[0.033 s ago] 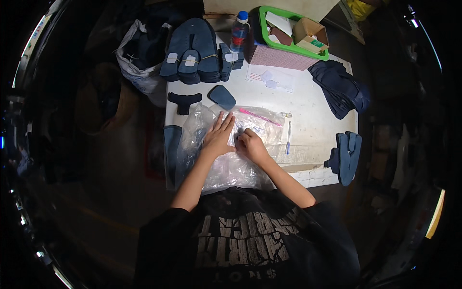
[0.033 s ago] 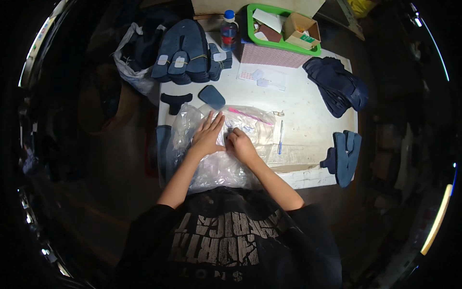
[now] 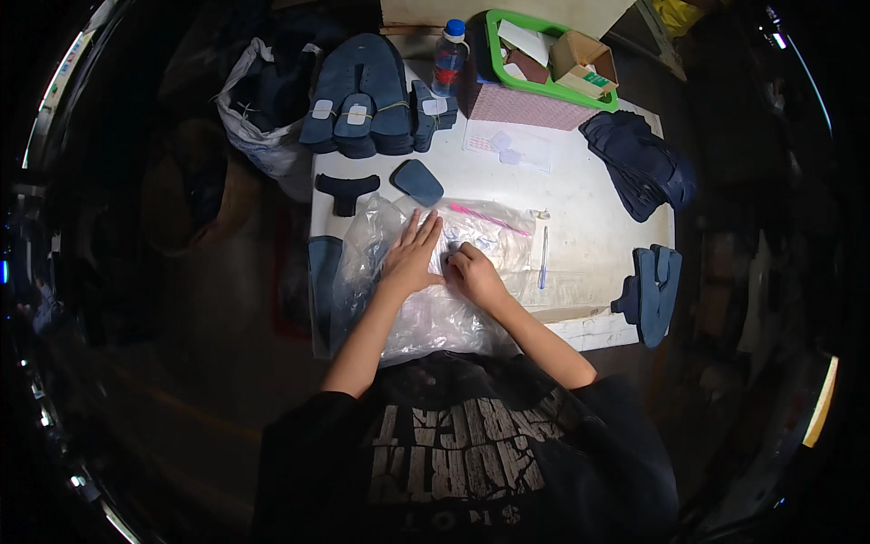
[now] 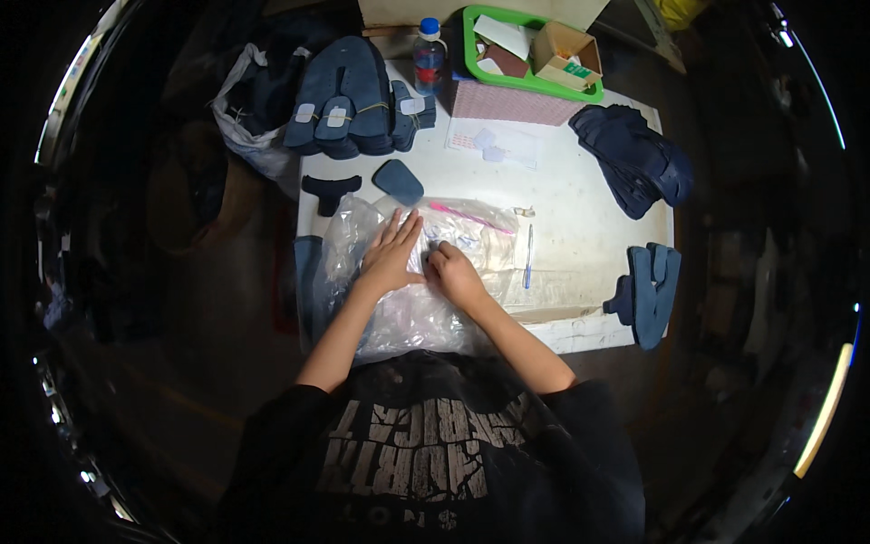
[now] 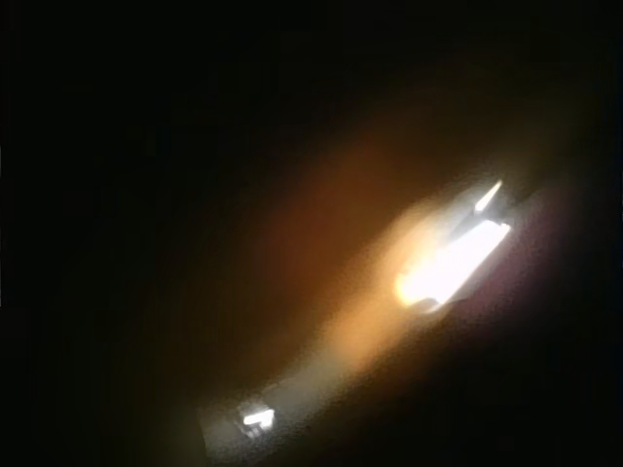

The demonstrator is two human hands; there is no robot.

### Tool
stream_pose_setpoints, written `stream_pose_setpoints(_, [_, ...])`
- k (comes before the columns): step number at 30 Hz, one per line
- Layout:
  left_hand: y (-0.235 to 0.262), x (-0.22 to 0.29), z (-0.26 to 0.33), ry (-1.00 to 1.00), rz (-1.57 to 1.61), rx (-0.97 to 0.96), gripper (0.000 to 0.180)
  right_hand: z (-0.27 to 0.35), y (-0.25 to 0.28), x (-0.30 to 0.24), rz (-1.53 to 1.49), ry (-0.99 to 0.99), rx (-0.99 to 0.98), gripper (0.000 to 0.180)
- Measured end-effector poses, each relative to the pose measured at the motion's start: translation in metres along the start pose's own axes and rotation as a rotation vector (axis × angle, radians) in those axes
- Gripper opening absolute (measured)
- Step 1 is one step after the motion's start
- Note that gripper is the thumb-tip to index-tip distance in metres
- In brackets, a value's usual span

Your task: The person walks through a factory floor, picks up a plastic bag, places it on a table, and writes on a label attached to the bag using a pink pen. The person then moves the bag and continues writing on another label.

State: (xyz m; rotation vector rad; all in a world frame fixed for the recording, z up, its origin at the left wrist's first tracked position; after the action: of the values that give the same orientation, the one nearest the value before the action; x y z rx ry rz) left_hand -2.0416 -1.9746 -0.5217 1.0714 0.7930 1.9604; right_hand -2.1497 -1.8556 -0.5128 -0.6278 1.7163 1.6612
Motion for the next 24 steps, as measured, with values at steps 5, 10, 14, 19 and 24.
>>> stream_pose_setpoints(5, [0.002, 0.002, 0.002, 0.0, 0.028, 0.0, 0.129, 0.001, 0.015, 0.013, 0.036, -0.247, 0.315, 0.008])
stream_pose_setpoints(10, [0.008, -0.001, -0.004, 0.004, 0.019, 0.001, 0.127, -0.027, 0.021, 0.019, 0.027, -0.151, 0.194, 0.01])
stream_pose_setpoints(14, [0.008, -0.003, -0.005, 0.009, 0.04, 0.013, 0.126, -0.032, 0.022, 0.022, 0.014, -0.197, 0.174, 0.009])
stream_pose_setpoints(19, [0.01, -0.002, -0.002, 0.0, 0.08, 0.034, 0.126, -0.035, 0.017, 0.025, 0.02, -0.177, 0.112, 0.009])
stream_pose_setpoints(24, [0.015, 0.0, 0.0, 0.067, 0.003, 0.05, 0.129, -0.043, 0.02, 0.026, 0.026, -0.081, 0.11, 0.013])
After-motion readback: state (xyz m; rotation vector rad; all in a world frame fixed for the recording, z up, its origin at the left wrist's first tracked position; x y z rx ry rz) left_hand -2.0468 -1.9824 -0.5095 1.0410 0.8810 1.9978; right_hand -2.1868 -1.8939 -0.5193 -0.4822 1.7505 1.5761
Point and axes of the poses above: each hand's wrist, its own z-axis away from the middle knuckle, its own y-axis out of the back of the hand, x = y × z, the point moved 5 cm from there along -z, towards the middle knuckle, and after that the axes turned 11 degrees about -x, right-handed, at the moved point
